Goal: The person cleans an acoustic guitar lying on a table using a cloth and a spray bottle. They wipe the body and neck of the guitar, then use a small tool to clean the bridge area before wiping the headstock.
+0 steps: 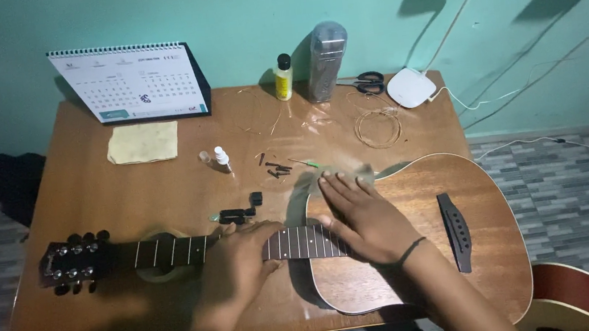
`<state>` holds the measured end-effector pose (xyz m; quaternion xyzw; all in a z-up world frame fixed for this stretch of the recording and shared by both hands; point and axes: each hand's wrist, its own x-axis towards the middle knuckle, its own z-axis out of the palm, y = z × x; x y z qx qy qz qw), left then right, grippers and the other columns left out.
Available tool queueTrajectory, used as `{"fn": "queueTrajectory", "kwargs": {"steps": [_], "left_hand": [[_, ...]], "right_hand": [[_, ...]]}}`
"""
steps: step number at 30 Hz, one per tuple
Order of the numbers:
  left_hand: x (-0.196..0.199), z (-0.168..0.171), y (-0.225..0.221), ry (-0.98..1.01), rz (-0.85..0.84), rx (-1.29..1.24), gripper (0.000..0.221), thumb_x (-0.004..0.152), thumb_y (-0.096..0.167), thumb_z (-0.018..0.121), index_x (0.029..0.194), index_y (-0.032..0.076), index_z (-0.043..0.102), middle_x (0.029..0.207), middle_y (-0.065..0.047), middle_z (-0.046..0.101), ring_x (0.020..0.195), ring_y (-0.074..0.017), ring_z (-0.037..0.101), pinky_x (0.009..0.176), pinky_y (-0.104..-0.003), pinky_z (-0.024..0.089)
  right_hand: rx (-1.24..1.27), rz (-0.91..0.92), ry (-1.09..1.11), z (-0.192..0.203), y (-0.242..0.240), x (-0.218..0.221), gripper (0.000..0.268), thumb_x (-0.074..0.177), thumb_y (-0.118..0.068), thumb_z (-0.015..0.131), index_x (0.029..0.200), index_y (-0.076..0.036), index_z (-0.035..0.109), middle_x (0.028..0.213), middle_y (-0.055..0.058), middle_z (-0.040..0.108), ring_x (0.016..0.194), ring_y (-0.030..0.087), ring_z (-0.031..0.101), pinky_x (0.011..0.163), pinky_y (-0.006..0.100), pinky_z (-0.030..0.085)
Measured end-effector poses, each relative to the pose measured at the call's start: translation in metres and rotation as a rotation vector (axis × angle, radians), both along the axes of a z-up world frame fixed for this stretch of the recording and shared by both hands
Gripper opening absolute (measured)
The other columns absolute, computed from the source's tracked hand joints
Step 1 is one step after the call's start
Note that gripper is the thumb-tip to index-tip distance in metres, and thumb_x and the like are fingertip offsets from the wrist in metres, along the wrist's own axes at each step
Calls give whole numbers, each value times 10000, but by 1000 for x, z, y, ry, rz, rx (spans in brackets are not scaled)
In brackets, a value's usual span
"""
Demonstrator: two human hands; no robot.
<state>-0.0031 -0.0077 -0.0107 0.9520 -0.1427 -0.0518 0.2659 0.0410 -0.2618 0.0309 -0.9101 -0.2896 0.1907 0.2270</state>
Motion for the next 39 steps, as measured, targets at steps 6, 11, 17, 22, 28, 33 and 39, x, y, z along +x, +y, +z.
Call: {"fn": "queueTrajectory", "kwargs": {"steps": [6, 11, 17, 22, 28, 33, 39], "left_hand": [[2, -2, 0, -18, -19, 19, 689, 611, 221, 935, 1253, 267, 692, 1272, 68, 739, 1123, -232, 683, 1020, -433, 417], [3, -18, 4, -32, -25, -1, 703, 603, 233, 938, 1262, 250, 694, 1285, 38, 733, 1190, -214, 659, 1070, -438, 374], [3, 6, 0, 61, 7, -34, 692, 602, 159, 945, 1247, 224, 701, 1236, 4, 756, 1138, -253, 692, 963, -396, 479], [1, 1, -1, 34, 10, 20, 680, 613, 187, 938, 1240, 275, 690, 1239, 33, 743, 1126, -256, 683, 1018, -431, 443], [1, -5, 0, 20, 12, 44, 700, 591, 200, 949, 1232, 304, 688, 1224, 69, 752, 1155, -218, 671, 1041, -429, 410], [1, -7, 0, -5, 5, 37, 708, 571, 187, 962, 1220, 288, 697, 1225, 59, 754, 1174, -236, 666, 1067, -459, 392], [0, -7, -1, -38, -21, 64, 670, 634, 226, 912, 1260, 258, 674, 1274, 50, 731, 1167, -220, 668, 1028, -442, 409]], "right_hand": [[42, 70, -17, 1, 3, -22, 773, 1038, -566, 353, 1613, -63, 235, 1689, 142, 223, 1553, 361, 158, 1230, 506, 68], [-130, -318, -127, -37, -51, -10, 783, 1022, -547, 352, 1629, -87, 168, 1706, 116, 175, 1577, 307, 102, 1243, 455, 79], [-59, -192, 72, 10, -18, -43, 833, 979, -690, 224, 1633, -174, 199, 1694, 118, 165, 1562, 335, 106, 1233, 508, 52], [-17, -341, -137, -20, -53, -34, 701, 1013, -470, 375, 1587, -85, 255, 1656, 149, 264, 1547, 356, 158, 1238, 475, 93], [-100, -296, -50, -21, -58, -34, 738, 1029, -565, 278, 1628, -145, 181, 1702, 89, 156, 1582, 275, 66, 1251, 452, -4], [-74, -502, 52, -7, -36, -35, 788, 998, -602, 277, 1634, -157, 145, 1697, 125, 121, 1580, 330, 54, 1244, 494, 52], [20, -285, 116, 4, -23, -21, 635, 1012, -537, 199, 1559, -288, 406, 1674, 123, 243, 1541, 398, 170, 1197, 630, 199]]}}
